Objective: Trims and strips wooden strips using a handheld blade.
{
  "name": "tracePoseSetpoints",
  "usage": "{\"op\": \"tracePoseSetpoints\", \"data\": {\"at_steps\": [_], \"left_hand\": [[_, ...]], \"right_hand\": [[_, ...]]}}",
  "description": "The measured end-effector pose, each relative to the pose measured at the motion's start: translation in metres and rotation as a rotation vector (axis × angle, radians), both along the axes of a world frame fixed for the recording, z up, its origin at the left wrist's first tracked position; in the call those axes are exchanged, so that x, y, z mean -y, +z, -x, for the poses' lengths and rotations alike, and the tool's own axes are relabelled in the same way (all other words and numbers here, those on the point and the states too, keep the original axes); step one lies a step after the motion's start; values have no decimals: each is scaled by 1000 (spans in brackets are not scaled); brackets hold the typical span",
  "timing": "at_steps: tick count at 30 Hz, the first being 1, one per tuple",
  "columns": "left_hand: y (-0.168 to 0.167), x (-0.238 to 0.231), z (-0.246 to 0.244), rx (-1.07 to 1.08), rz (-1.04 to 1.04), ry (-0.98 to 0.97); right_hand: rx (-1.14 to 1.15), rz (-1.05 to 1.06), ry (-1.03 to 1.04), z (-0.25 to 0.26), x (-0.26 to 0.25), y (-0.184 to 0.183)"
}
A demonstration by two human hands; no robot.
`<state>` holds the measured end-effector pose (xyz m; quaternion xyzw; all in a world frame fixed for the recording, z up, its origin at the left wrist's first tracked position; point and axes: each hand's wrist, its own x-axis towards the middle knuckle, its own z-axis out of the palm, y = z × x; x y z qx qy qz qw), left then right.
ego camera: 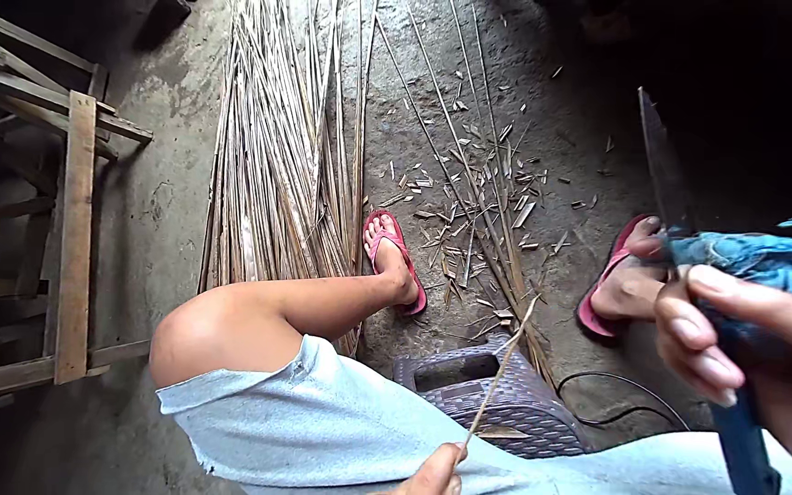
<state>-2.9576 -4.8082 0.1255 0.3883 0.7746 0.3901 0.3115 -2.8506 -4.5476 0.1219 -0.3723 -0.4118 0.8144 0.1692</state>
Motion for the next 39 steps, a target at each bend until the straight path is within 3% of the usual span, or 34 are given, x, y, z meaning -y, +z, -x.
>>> {"op": "tracePoseSetpoints", "data": {"at_steps": [4, 11, 19, 23, 25, 29, 31, 35, 39], "left_hand": [[3, -7, 3, -19, -13, -9], [6, -21, 14, -227, 0, -95], [18, -29, 65, -843, 58, -37], [23, -34, 85, -1037, 46, -35], [23, -36, 91, -1071, 30, -71], [21, -56, 91, -1000, -58, -206], [24, -73, 92, -998, -90, -236], [24, -97, 91, -1035, -130, -244], [18, -100, 92, -1073, -118, -275]], "right_hand": [[-58, 34, 220, 5, 27, 7], [-116, 103, 323, 8, 48, 3], [-77, 5, 29, 0, 29, 12], [-45, -75, -201, -8, 13, 4], [-62, -193, -203, -15, 1, -1], [18, -313, 153, -9, 14, 9], [70, -266, 283, -4, 29, 12], [-7, -49, 275, -2, 36, 12], [-53, -77, 244, -4, 30, 10]]}}
